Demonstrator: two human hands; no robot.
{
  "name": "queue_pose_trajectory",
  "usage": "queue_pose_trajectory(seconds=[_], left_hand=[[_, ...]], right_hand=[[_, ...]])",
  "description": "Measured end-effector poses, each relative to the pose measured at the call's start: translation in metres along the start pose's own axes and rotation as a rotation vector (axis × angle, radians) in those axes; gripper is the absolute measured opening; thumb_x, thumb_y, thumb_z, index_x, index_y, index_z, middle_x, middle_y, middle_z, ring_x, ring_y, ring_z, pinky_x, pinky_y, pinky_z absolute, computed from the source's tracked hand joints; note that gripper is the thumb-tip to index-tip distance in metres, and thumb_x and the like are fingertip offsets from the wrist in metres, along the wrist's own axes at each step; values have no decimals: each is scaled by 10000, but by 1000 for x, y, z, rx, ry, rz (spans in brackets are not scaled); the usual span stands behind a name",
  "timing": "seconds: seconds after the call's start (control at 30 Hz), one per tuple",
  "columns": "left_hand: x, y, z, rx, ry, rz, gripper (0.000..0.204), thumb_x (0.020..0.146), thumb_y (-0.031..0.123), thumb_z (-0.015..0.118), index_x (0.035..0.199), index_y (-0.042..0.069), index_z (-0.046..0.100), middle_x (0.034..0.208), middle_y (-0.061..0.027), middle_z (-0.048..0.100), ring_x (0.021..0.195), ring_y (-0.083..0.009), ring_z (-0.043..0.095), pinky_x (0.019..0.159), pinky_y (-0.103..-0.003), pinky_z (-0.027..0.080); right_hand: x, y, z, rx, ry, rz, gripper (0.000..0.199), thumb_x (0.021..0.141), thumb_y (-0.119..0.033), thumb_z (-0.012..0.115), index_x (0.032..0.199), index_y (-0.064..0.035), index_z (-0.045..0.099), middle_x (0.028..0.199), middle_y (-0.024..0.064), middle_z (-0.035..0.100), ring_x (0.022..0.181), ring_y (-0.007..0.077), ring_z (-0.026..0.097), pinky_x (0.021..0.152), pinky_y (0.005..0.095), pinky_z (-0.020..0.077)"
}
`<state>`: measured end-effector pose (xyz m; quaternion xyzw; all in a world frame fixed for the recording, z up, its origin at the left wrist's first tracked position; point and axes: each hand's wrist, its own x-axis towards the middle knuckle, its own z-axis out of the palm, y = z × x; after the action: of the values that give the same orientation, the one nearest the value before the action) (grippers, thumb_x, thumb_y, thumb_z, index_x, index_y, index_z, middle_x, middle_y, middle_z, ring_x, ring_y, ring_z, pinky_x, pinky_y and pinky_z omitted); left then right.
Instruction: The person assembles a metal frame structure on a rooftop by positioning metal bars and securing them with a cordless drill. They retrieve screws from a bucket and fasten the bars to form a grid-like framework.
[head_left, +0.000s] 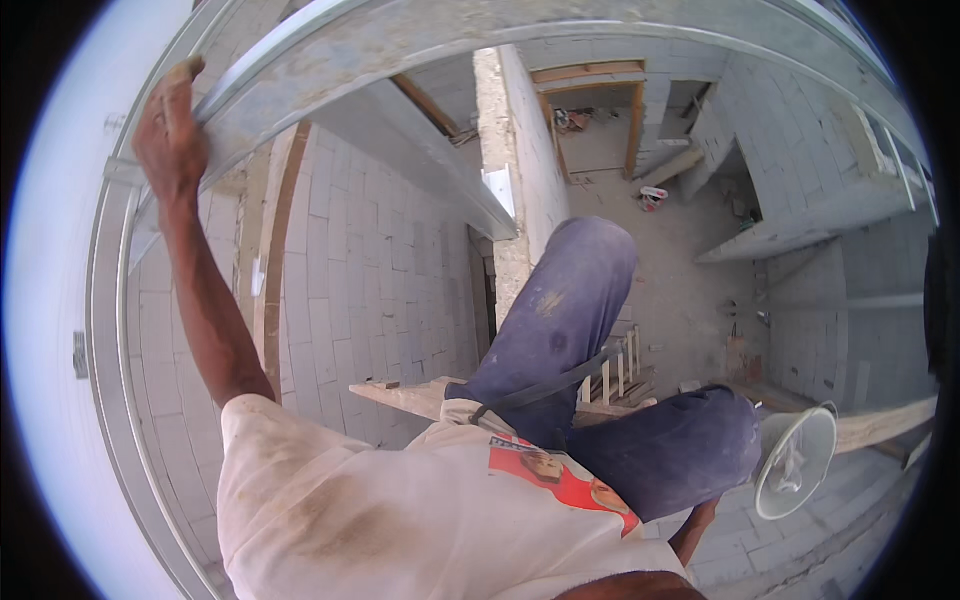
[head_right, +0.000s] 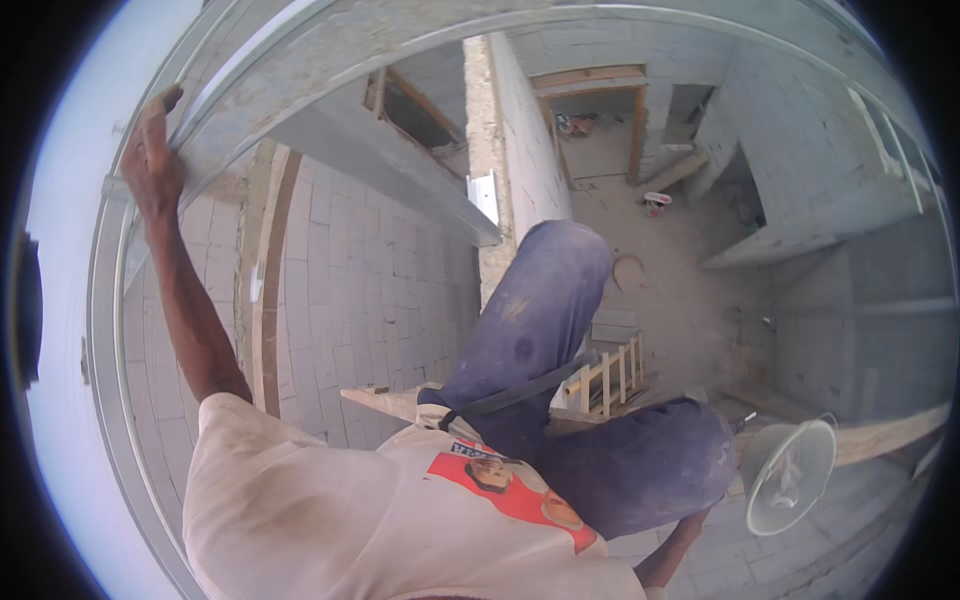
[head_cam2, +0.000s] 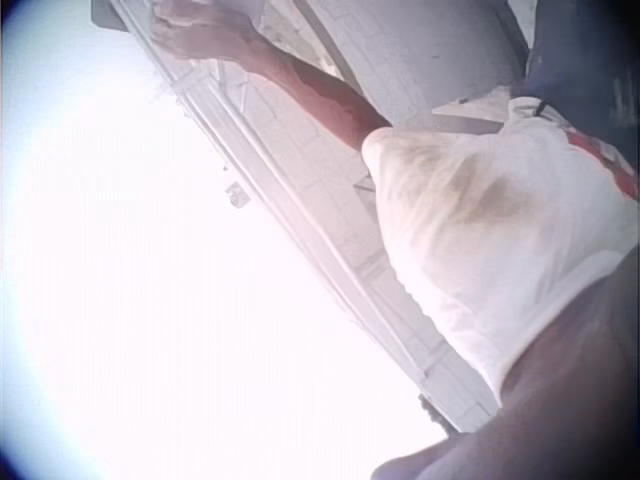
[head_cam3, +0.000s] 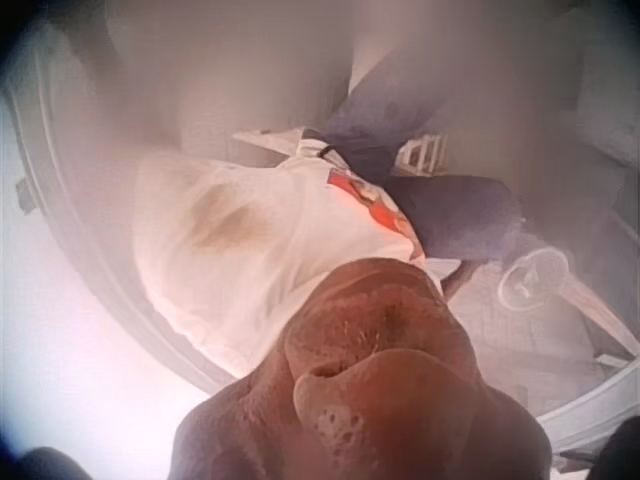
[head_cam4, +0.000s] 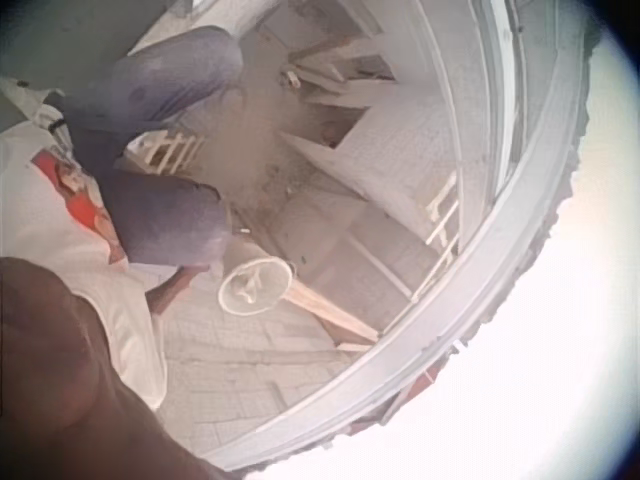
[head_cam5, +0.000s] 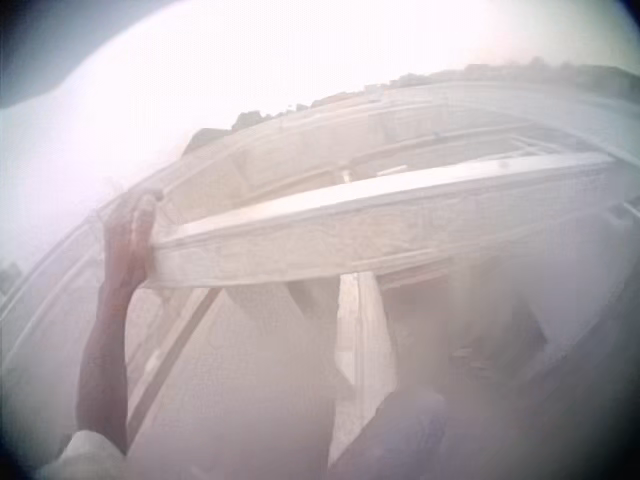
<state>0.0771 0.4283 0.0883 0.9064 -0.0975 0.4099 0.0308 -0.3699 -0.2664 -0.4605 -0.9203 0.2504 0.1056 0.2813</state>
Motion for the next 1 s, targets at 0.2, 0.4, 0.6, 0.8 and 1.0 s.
queue_pose_trajectory(seconds=[0.2, 0.4, 0.6, 0.8, 1.0], left_hand=[[-30, -100, 53, 276, -337, -8, 485, 1020, 322, 468, 1399, 47, 591, 1091, -203, 713, 976, -355, 686, 866, -464, 515], [-22, -91, 24, 387, -153, -177, 582, 1011, 440, 450, 1408, 38, 595, 1205, -210, 679, 1097, -366, 650, 924, -461, 501], [-38, -80, 33, 60, -163, -374, 681, 1065, 573, 428, 1298, -18, 671, 1238, -208, 691, 1107, -335, 634, 991, -410, 471], [-35, -9, 11, -263, -168, -180, 553, 1118, 457, 414, 1153, -24, 685, 1016, -174, 698, 968, -311, 623, 929, -414, 482], [-41, 117, 14, 277, 171, 247, 489, 1083, 442, 516, 1362, 51, 607, 1314, -168, 635, 1274, -328, 563, 1090, -519, 430]], right_hand=[[-42, -22, -12, -113, 118, 126, 812, 723, -33, 821, 1438, 11, 440, 1368, 261, 549, 1289, 445, 537, 1090, 477, 467], [-72, -17, 11, -20, 160, 251, 773, 732, -26, 798, 1423, 10, 454, 1353, 270, 564, 1275, 453, 545, 1085, 468, 469], [-63, -22, 16, -1, 144, 204, 836, 696, -72, 849, 1428, 25, 458, 1343, 276, 578, 1275, 443, 559, 1104, 458, 466], [-55, -38, 8, 30, 125, 202, 928, 634, -126, 902, 1430, 30, 452, 1358, 286, 566, 1289, 440, 553, 1127, 451, 453], [-58, -29, 6, 8, 143, 226, 914, 623, -116, 900, 1418, 28, 473, 1371, 266, 561, 1292, 431, 548, 1096, 457, 473]])
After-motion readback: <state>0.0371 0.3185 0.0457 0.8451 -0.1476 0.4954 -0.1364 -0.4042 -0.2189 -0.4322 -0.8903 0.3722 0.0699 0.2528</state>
